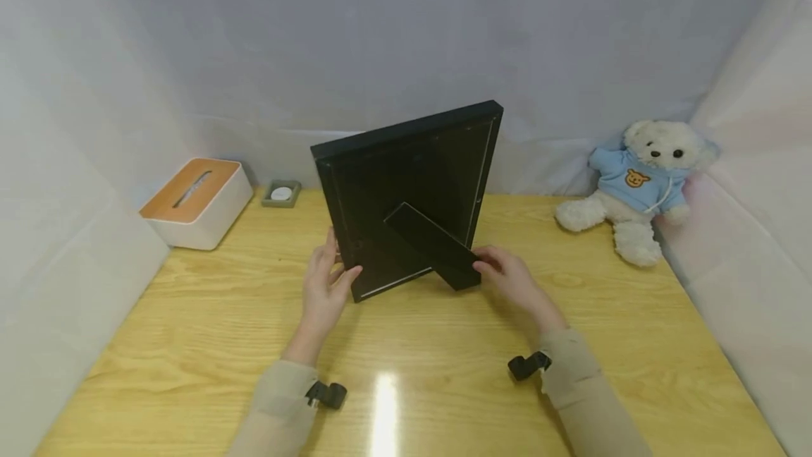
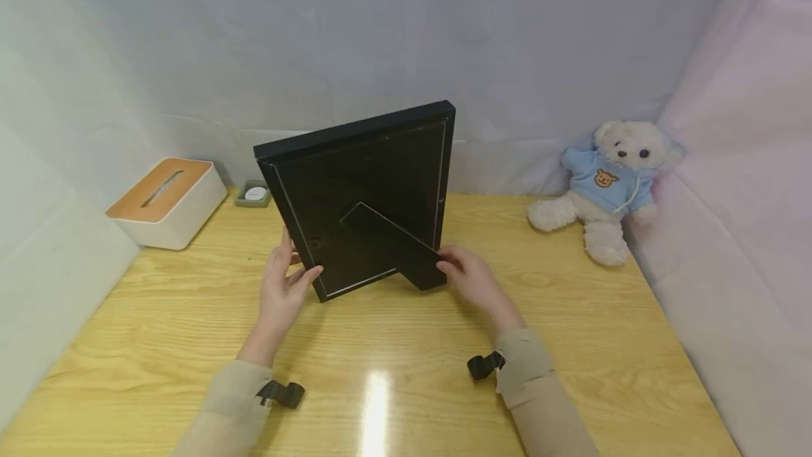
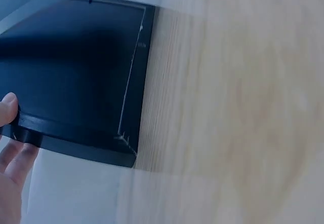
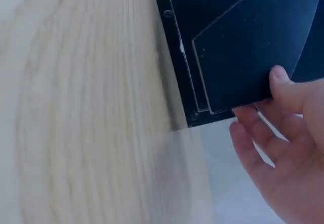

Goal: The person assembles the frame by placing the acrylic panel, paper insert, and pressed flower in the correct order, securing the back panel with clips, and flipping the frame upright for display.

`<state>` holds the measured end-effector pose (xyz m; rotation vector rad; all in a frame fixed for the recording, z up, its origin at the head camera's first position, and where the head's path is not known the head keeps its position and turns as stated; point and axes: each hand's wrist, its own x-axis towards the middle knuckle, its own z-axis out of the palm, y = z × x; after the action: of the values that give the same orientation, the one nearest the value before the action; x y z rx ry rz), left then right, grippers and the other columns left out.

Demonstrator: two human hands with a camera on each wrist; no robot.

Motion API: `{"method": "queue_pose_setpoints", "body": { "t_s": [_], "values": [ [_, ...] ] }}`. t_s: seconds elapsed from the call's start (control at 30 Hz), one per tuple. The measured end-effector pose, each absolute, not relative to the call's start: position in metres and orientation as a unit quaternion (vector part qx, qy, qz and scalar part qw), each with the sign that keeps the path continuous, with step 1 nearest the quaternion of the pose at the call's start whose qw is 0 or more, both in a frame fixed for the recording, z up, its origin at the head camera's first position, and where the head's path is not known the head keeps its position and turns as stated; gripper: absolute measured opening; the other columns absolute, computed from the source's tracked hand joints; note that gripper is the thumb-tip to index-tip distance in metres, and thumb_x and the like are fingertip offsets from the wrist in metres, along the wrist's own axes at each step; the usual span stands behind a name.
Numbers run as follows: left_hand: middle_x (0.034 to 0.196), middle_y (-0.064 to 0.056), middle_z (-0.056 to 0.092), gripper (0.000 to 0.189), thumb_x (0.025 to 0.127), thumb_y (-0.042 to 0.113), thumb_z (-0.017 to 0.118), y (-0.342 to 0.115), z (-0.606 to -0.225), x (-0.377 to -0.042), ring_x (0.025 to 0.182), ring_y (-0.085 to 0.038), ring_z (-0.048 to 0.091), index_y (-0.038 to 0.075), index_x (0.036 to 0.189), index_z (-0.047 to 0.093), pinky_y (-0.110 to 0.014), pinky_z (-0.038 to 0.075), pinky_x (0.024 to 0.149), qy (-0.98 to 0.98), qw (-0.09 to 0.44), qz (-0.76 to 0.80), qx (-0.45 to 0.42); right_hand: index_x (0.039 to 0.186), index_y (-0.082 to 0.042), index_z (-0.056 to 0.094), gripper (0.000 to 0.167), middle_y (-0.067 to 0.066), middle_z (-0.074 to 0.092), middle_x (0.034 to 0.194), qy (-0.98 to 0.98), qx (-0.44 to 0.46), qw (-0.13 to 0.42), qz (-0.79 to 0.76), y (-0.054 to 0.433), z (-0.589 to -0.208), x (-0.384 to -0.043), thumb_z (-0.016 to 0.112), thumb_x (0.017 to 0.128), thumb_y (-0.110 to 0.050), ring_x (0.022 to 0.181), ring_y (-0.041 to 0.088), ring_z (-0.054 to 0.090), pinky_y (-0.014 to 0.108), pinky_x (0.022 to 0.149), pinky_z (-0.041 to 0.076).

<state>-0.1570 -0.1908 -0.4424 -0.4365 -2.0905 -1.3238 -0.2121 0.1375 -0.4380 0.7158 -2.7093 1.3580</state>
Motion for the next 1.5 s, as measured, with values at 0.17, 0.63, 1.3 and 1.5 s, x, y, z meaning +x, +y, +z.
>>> {"method": "queue_pose_setpoints", "body": {
  "t_s": [0.17, 0.63, 1.3, 1.5],
  "values": [
    [0.109, -0.023, 0.048, 0.103, 0.077, -0.01, 0.071, -0.186, -0.445, -0.156, 0.095, -0.027, 0.053, 0.043, 0.15, 0.02, -0.047, 0.055, 0.077, -0.797, 0.359, -0.453, -0.174, 0.101, -0.001, 0.066, 0.011, 0.009, 0.067, 0.095, -0.863, 0.241, -0.004, 0.444, 0.149, -0.442, -0.205, 0.061, 0.093, -0.007, 0.087, 0.024, 0.063, 0.038, 0.076, 0.052],
    [0.1, -0.015, 0.058, 0.105, 0.078, -0.001, 0.071, -0.169, -0.434, -0.144, 0.073, -0.028, 0.062, 0.044, 0.151, 0.011, -0.033, 0.049, 0.045, -0.835, 0.426, -0.245, -0.247, 0.114, 0.006, 0.064, 0.024, 0.019, 0.067, 0.106, -0.876, 0.23, 0.01, 0.425, 0.178, -0.446, -0.204, 0.06, 0.093, -0.004, 0.095, 0.03, 0.063, 0.037, 0.081, 0.053],
    [0.088, -0.006, 0.059, 0.081, 0.088, 0.001, 0.049, -0.121, -0.429, -0.124, 0.061, -0.017, 0.053, 0.045, 0.15, 0.02, -0.021, 0.038, 0.037, -0.848, 0.436, -0.126, -0.273, 0.149, -0.01, 0.03, 0.062, 0.007, 0.053, 0.086, -0.901, 0.172, 0.148, 0.371, 0.13, -0.268, -0.128, 0.046, 0.099, -0.044, 0.07, 0.018, 0.047, 0.033, 0.062, 0.039],
    [0.084, -0.006, 0.06, 0.08, 0.088, 0.002, 0.052, -0.104, -0.425, -0.117, 0.056, -0.016, 0.05, 0.045, 0.149, 0.023, -0.023, 0.04, 0.036, -0.849, 0.447, -0.131, -0.249, 0.153, -0.017, 0.017, 0.075, 0.006, 0.045, 0.08, -0.922, 0.183, 0.085, 0.331, 0.13, -0.257, -0.112, 0.052, 0.095, -0.049, 0.063, 0.018, 0.041, 0.031, 0.056, 0.037]
  ]
}}
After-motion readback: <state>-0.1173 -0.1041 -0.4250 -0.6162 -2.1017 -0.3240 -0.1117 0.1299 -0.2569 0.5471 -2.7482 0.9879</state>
